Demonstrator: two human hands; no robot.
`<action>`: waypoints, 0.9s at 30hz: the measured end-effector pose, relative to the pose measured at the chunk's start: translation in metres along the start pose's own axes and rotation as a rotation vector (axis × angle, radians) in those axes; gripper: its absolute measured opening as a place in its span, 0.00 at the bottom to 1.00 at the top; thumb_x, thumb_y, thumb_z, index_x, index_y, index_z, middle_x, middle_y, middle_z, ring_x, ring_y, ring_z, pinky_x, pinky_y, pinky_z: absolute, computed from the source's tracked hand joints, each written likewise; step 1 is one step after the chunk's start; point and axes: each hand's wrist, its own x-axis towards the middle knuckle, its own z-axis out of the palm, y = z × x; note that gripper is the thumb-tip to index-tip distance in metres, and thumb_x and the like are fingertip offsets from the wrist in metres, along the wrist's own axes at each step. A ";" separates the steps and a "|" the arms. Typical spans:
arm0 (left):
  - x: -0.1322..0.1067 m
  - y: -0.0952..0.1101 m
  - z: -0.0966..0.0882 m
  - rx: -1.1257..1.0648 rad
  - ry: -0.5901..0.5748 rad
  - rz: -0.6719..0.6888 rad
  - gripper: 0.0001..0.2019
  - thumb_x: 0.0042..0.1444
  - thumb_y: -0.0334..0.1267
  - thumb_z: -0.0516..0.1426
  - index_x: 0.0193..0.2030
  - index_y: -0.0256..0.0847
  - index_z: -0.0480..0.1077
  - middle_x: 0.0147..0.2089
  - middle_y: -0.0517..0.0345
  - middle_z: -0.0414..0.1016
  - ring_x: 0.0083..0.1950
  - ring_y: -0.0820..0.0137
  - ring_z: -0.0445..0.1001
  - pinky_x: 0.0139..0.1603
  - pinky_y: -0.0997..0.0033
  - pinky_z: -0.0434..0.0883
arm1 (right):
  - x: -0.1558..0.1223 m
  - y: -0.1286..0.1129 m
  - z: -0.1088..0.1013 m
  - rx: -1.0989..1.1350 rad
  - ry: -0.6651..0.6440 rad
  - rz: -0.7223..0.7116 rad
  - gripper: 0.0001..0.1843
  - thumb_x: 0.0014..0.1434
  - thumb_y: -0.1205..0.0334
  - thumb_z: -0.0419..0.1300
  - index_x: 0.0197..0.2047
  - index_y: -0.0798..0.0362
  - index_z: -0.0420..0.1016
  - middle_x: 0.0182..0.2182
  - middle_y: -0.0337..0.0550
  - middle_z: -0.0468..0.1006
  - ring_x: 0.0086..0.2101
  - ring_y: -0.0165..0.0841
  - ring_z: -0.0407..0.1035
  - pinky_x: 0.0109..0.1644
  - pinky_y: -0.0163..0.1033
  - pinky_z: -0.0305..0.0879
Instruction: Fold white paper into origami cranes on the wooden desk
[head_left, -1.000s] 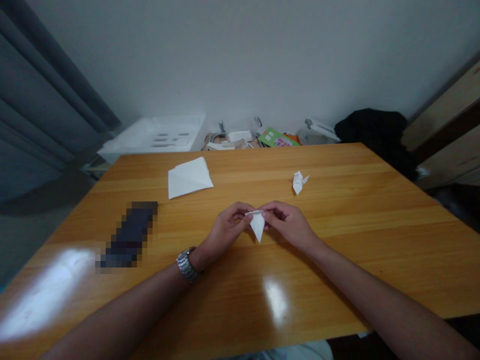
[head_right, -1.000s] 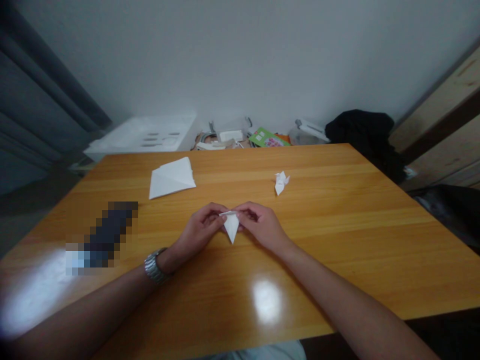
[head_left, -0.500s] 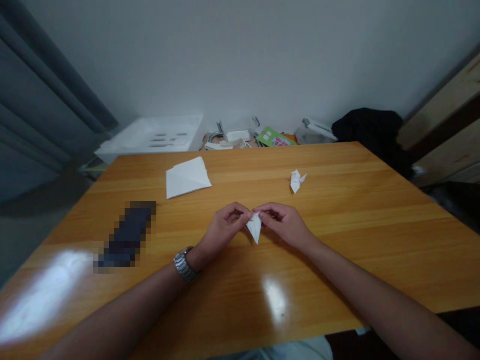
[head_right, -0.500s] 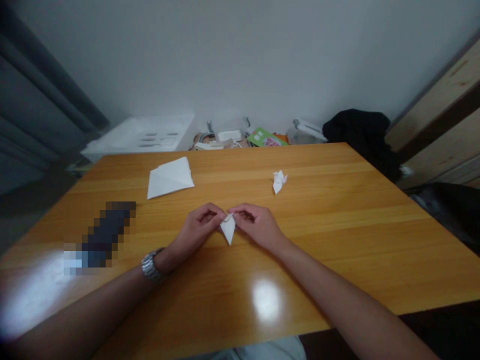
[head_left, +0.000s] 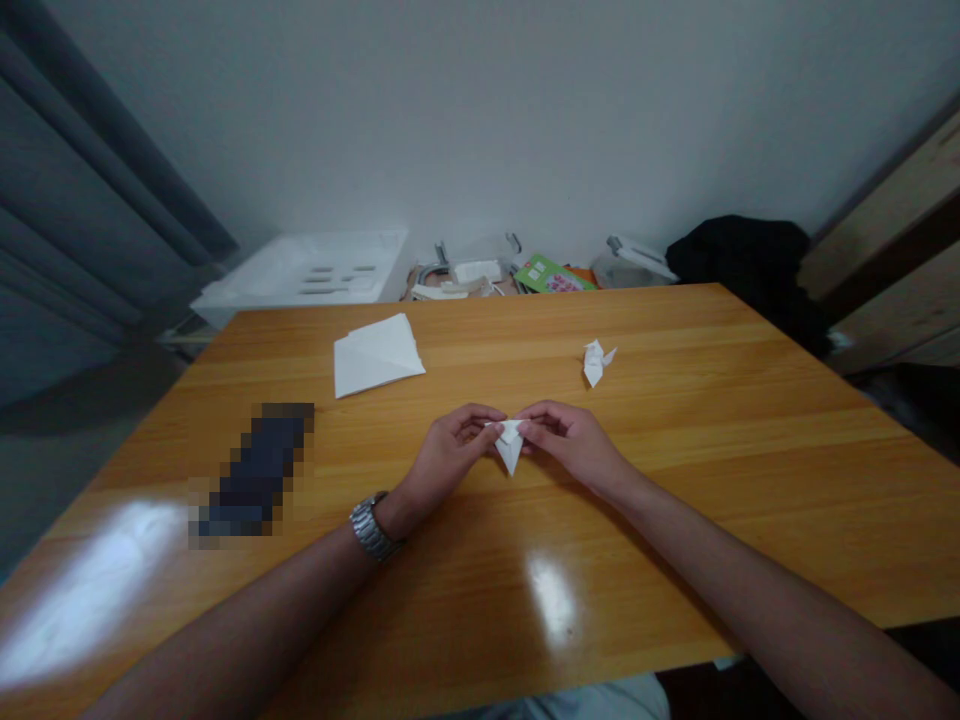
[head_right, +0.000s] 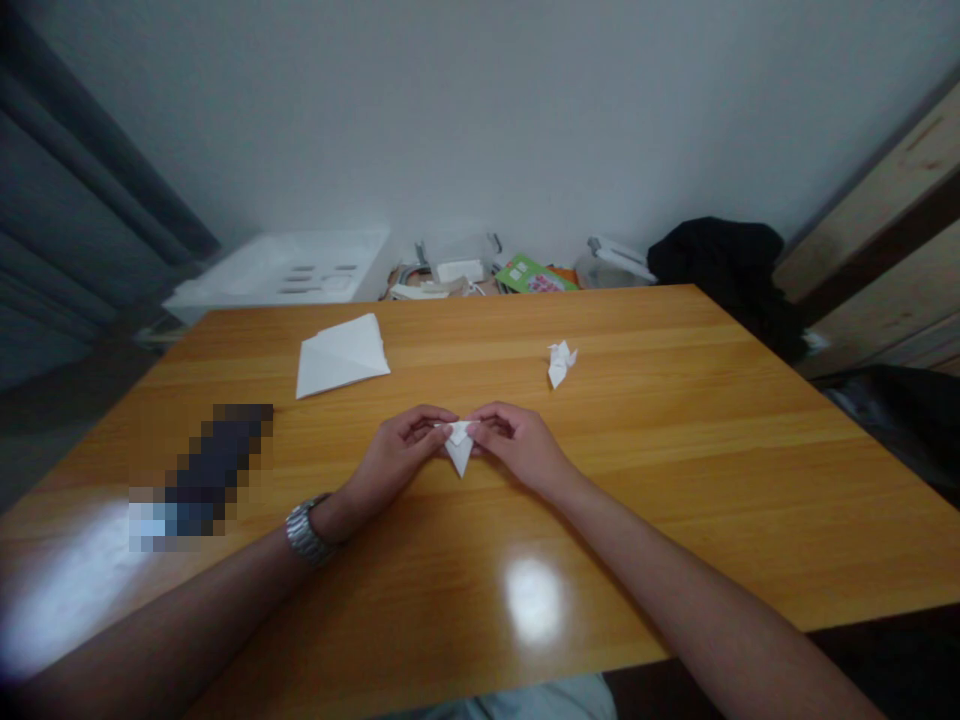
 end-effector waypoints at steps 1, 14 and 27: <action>0.000 0.001 0.000 -0.004 -0.005 -0.016 0.15 0.57 0.46 0.64 0.43 0.36 0.75 0.40 0.52 0.81 0.41 0.66 0.80 0.42 0.68 0.79 | 0.000 0.000 0.000 0.006 -0.001 0.003 0.18 0.55 0.48 0.70 0.40 0.53 0.78 0.32 0.42 0.83 0.32 0.33 0.77 0.42 0.40 0.75; -0.003 0.001 -0.001 0.183 0.028 0.114 0.12 0.60 0.45 0.62 0.41 0.37 0.76 0.39 0.54 0.81 0.40 0.68 0.79 0.42 0.72 0.77 | -0.003 0.001 0.001 -0.061 0.003 -0.042 0.17 0.59 0.47 0.67 0.40 0.53 0.77 0.33 0.42 0.81 0.33 0.33 0.75 0.41 0.39 0.74; -0.008 0.002 0.003 0.213 0.023 0.121 0.11 0.60 0.45 0.62 0.41 0.38 0.75 0.39 0.54 0.80 0.40 0.68 0.80 0.40 0.73 0.77 | -0.007 -0.004 -0.001 -0.367 -0.033 -0.176 0.13 0.65 0.51 0.62 0.38 0.52 0.79 0.34 0.42 0.81 0.36 0.34 0.74 0.42 0.38 0.68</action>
